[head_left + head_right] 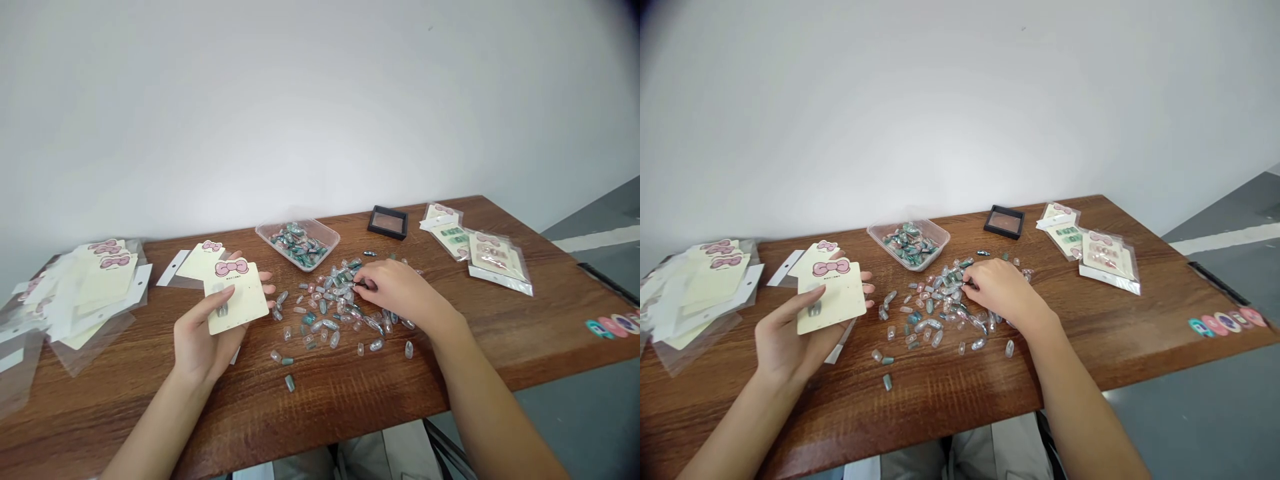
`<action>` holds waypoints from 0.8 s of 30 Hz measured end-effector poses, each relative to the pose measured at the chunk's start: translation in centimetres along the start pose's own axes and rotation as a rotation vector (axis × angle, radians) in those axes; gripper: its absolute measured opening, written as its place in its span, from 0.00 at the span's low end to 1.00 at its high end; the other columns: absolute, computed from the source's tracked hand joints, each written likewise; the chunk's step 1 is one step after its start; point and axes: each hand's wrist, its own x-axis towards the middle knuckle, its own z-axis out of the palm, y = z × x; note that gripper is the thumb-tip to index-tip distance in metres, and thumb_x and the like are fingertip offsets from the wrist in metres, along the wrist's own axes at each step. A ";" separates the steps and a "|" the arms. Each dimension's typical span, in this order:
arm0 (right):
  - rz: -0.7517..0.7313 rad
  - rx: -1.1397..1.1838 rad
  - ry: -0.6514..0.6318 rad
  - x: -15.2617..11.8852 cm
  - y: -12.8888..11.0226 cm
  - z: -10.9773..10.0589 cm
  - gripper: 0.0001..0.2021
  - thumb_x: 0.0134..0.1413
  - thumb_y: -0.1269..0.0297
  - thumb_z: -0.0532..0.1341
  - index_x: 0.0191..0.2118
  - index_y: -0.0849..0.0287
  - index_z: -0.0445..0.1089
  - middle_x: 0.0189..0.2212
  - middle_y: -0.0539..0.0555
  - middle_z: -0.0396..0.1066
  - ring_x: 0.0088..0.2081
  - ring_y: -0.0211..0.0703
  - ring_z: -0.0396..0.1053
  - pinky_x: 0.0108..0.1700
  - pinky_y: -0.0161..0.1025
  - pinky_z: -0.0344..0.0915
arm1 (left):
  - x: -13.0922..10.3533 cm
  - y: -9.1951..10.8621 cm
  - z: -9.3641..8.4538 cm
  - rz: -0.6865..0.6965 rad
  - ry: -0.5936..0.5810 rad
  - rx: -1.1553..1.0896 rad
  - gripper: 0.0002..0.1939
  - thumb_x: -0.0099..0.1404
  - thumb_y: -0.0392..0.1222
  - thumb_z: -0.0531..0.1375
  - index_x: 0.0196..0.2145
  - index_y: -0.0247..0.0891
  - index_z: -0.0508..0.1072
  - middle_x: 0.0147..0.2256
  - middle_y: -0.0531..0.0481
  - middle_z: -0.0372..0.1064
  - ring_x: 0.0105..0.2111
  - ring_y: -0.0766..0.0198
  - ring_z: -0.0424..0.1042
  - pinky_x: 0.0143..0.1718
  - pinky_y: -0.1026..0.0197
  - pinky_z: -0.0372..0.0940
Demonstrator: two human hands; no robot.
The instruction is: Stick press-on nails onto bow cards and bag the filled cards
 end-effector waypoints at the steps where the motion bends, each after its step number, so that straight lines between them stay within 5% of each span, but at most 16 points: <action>1: 0.002 -0.014 0.011 0.0 0.0 0.0 0.04 0.57 0.67 0.62 0.32 0.55 0.75 0.26 0.50 0.73 0.28 0.41 0.67 0.31 0.36 0.51 | 0.0 0.0 0.0 0.002 0.000 0.000 0.28 0.62 0.34 0.56 0.60 0.31 0.66 0.45 0.32 0.78 0.40 0.46 0.79 0.37 0.49 0.76; 13: -0.013 -0.004 0.075 0.4 0.0 0.2 0.05 0.57 0.67 0.62 0.33 0.56 0.77 0.27 0.51 0.76 0.28 0.41 0.70 0.29 0.36 0.52 | 0.0 0.2 0.1 0.015 0.018 0.015 0.29 0.61 0.35 0.57 0.61 0.32 0.65 0.44 0.35 0.79 0.39 0.48 0.79 0.38 0.50 0.75; 24: -0.054 0.273 0.286 0.4 1.0 0.0 0.08 0.60 0.62 0.61 0.39 0.58 0.76 0.26 0.49 0.73 0.28 0.38 0.68 0.33 0.35 0.60 | -0.3 -0.4 0.5 0.036 -0.113 0.070 0.31 0.63 0.38 0.58 0.64 0.37 0.61 0.44 0.39 0.78 0.42 0.45 0.79 0.41 0.45 0.75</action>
